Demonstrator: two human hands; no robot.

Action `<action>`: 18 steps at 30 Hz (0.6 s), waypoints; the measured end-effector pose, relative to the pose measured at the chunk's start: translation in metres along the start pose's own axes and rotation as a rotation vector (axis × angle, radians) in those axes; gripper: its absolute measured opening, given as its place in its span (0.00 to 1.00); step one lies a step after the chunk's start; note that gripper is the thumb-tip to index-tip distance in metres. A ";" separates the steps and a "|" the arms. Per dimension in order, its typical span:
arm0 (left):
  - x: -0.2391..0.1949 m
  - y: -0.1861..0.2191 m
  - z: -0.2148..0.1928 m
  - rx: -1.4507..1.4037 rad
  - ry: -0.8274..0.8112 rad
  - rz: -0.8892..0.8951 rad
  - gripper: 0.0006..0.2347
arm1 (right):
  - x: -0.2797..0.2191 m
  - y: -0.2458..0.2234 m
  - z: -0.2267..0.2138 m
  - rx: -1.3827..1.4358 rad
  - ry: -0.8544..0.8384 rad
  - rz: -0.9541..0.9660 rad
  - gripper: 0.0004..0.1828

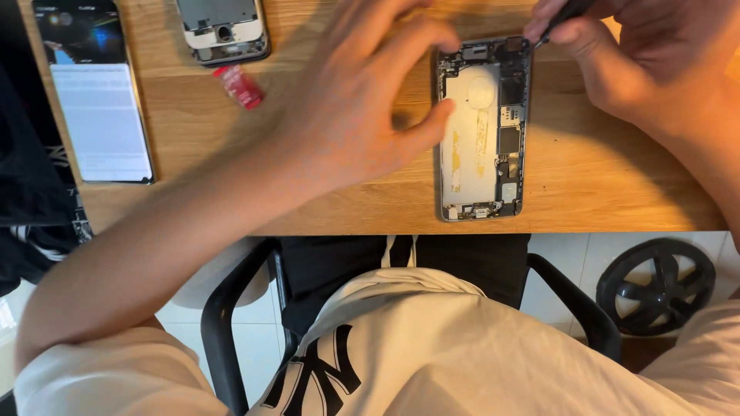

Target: The person uses a screwdriver to remove screws from the internal frame of a disassembled smartphone. They systematically unscrew multiple fasteners along the edges of the device's chassis while stabilizing the phone with their other hand.

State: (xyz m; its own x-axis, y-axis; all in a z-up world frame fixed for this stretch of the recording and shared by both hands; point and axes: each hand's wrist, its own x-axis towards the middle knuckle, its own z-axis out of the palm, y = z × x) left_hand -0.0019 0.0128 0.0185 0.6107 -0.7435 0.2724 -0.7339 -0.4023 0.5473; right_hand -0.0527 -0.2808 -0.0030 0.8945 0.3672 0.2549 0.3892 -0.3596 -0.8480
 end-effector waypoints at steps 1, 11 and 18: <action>0.007 -0.003 0.009 0.034 -0.007 0.009 0.16 | 0.000 0.000 0.001 0.010 0.015 0.012 0.11; 0.011 -0.008 0.030 -0.286 0.110 0.037 0.11 | 0.001 -0.005 0.021 0.075 0.187 -0.043 0.17; 0.011 -0.008 0.033 -0.379 0.112 0.022 0.04 | 0.004 -0.002 0.023 0.102 0.195 -0.104 0.17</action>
State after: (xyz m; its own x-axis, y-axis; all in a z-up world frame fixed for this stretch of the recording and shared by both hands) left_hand 0.0007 -0.0098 -0.0084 0.6400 -0.6785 0.3606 -0.5984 -0.1458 0.7878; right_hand -0.0547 -0.2587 -0.0109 0.8801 0.2216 0.4200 0.4663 -0.2361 -0.8525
